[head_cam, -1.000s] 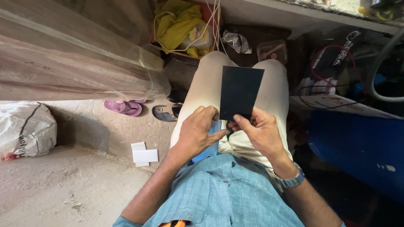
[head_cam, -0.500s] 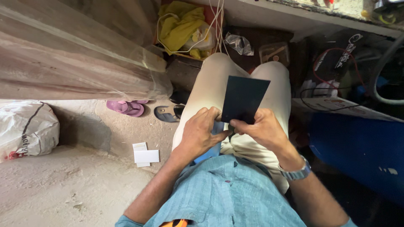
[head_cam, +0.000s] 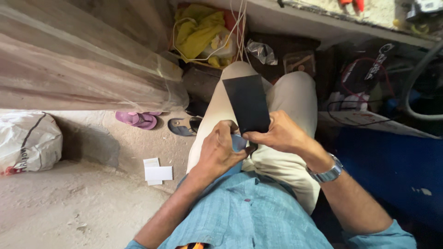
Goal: The person trims a screen protector with a cutter, applies it to a mobile phone, and wipes the surface with a cloth.
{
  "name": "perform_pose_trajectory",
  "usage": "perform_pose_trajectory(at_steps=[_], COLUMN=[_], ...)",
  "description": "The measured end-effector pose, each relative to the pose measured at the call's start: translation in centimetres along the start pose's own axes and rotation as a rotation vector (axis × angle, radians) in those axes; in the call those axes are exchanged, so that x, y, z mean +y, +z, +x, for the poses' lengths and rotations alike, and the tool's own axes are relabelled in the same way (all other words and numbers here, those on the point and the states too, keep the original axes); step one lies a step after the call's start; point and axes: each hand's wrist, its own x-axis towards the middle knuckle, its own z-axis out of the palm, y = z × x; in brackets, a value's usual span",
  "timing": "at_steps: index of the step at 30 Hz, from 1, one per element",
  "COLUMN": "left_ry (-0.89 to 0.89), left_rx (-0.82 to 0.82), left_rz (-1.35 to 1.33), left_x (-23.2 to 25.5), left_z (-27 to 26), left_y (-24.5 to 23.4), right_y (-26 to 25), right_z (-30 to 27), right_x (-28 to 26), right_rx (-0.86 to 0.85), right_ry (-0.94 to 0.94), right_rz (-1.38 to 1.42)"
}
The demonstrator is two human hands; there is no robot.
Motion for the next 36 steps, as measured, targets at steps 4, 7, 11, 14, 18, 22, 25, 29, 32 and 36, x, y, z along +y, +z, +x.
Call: perform_pose_trajectory(at_steps=[4,7,11,14,18,22,25,29,32,36], left_ry=[-0.072,-0.025,-0.16,-0.333,-0.314,-0.204,-0.112,-0.096,0.037,0.1], left_rx=[-0.029,0.04,0.092,0.008,-0.054,-0.077,-0.108,-0.239,-0.26,-0.308], left_rz=[0.034,-0.064,-0.21,-0.161,-0.065,-0.058,-0.075,-0.059,-0.032,-0.007], left_x=[0.3,0.7,1.3,1.7,1.5,1.2,1.1,1.2,1.5,1.6], left_z=[0.6,0.7,-0.1,-0.4,-0.4,-0.1,0.0,0.4,0.3,-0.3], left_y=[0.1,0.2,0.3,0.7,1.4,1.7,1.9,1.8,2.0,2.6], right_y=[-0.5,-1.0,-1.4,-1.8,-1.3,-1.1,-1.2,-1.2,-1.4,-1.1], right_z=[0.3,0.1,-0.1,-0.2,-0.8,-1.5,-2.0,-2.9,-4.4,-5.8], right_x=[-0.8,-0.8,-0.1,0.7,1.8,2.4,2.9,3.8,4.9,7.0], right_rx=[-0.015,-0.075,-0.081,-0.06,0.011,0.077,0.067,0.063,0.088,0.153], right_ry=[-0.082,-0.005,-0.048,-0.048,0.04,0.01,0.078,0.119,0.1,0.057], right_rz=[-0.052,-0.115,-0.105,-0.057,-0.047,-0.001,0.04,0.136,0.195,0.421])
